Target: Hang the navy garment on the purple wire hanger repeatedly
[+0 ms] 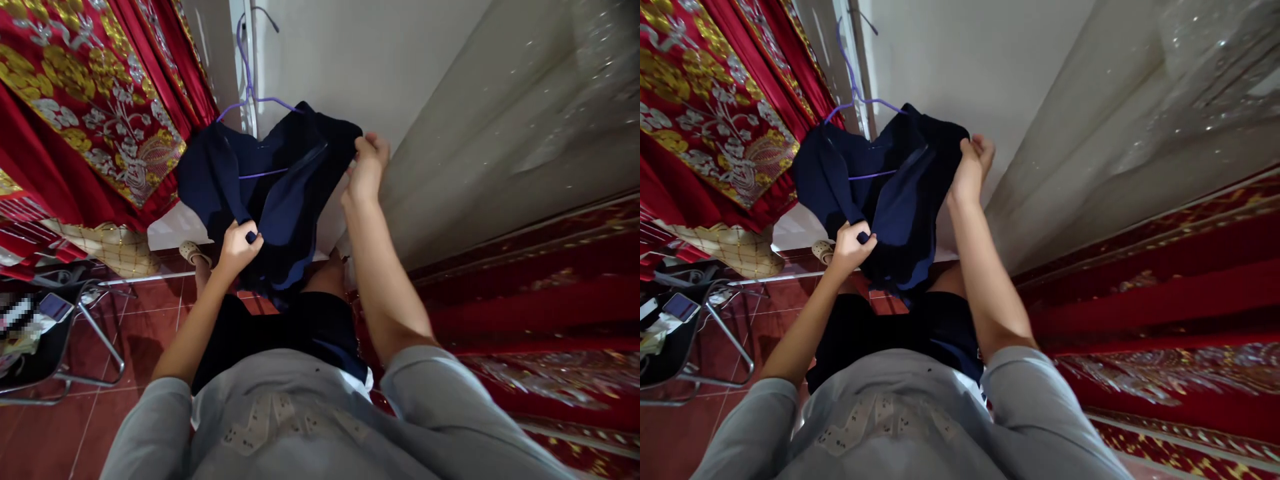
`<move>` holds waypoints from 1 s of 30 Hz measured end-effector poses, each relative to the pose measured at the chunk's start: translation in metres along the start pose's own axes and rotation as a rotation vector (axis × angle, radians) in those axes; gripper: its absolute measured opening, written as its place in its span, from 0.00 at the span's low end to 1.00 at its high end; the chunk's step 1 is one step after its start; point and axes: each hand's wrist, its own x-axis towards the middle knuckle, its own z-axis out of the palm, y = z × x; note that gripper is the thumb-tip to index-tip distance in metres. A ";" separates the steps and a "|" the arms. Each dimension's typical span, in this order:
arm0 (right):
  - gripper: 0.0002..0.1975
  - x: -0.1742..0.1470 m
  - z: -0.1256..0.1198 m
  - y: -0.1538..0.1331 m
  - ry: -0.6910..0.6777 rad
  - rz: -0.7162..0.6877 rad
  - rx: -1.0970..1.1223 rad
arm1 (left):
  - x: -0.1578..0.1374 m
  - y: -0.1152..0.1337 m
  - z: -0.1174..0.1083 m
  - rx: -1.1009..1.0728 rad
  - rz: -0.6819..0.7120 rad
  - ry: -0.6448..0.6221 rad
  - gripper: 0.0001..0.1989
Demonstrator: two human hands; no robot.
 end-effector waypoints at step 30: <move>0.07 -0.189 -0.001 -0.029 -0.648 0.176 -0.037 | -0.048 0.065 0.006 -0.497 -0.116 0.204 0.04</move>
